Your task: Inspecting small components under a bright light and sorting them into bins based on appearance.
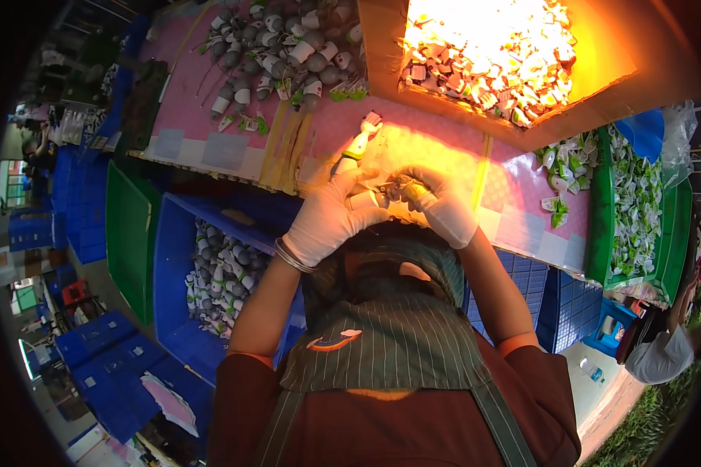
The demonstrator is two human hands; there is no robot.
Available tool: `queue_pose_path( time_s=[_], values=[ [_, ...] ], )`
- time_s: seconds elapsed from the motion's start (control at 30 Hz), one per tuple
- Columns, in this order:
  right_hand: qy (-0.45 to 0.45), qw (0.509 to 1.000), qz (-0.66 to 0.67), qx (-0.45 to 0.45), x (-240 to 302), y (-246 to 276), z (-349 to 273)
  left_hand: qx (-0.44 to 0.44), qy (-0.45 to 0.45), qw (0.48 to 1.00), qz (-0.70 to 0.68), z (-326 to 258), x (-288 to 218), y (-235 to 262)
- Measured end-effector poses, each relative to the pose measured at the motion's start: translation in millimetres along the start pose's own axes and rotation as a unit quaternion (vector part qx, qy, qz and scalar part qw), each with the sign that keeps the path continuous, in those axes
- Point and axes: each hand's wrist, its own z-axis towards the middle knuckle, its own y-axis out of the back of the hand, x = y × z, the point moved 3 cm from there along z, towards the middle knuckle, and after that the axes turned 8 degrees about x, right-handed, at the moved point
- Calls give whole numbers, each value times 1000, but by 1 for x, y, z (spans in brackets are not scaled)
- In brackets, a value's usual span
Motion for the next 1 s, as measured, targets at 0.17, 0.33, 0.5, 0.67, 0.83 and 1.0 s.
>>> queue_pose_path(
  time_s=[0.17,0.33,0.5,0.67,0.83,1.0],
  values=[
    [159,983,-80,-31,-6,-3,5,20,75,984,162,1,-5,2],
    [7,988,152,18,-4,-6,-4,-43,-10,998,49,7,7,-4],
    [-7,963,263,52,-9,-14,-6,-141,-150,895,395,11,-1,-6],
    [-17,982,185,18,2,-14,0,-151,-136,891,407,10,13,-2],
    [99,990,23,-100,-18,-17,12,-147,-115,908,376,7,8,-7],
    [276,892,-302,-194,9,-15,5,-46,145,988,38,5,10,-8]
  ],
)
